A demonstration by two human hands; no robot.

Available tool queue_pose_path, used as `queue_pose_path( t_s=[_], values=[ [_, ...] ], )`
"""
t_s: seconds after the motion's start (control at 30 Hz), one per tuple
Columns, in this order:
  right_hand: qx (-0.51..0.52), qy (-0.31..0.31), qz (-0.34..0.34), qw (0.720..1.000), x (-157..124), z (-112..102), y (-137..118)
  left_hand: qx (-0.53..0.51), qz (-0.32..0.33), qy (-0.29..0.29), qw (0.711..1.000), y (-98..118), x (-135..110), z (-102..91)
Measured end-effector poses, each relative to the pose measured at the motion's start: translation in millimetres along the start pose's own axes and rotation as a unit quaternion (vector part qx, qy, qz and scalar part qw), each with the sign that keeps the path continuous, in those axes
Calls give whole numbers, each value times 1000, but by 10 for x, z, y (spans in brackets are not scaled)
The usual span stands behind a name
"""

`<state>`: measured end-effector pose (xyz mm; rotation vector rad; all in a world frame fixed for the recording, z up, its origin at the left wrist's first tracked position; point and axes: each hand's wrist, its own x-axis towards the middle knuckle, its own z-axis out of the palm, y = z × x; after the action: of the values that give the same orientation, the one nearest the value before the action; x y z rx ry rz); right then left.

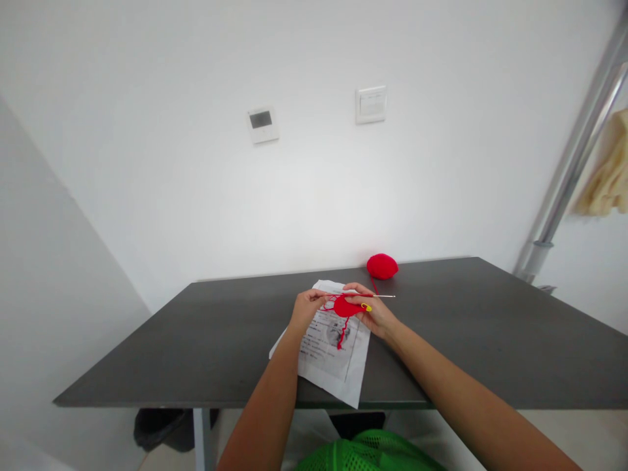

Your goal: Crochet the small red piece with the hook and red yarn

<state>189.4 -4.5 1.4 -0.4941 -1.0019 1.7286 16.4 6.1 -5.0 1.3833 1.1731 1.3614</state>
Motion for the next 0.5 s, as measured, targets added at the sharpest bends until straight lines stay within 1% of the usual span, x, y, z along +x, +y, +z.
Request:
queue_pose_path(
  t_s=[0.1,0.17,0.3,0.4,0.47,0.5],
  values=[
    [-19,-17,-15,1000,-6,25,-4,27,11,58,998,-28,41,-56],
    [-35,-22,-18,999,-10,48,-8,42,30,87,995,-33,56,-79],
    [-44,-20,-15,999,-24,81,-18,75,75,131,986,-18,58,-93],
    [-42,-18,-18,999,-27,67,-22,88,94,178,976,-36,78,-160],
    [-35,2,-33,999,-8,30,-26,60,88,232,967,-69,110,-261],
    [-28,20,-46,998,10,2,-30,31,82,268,959,-86,129,-323]
  ],
)
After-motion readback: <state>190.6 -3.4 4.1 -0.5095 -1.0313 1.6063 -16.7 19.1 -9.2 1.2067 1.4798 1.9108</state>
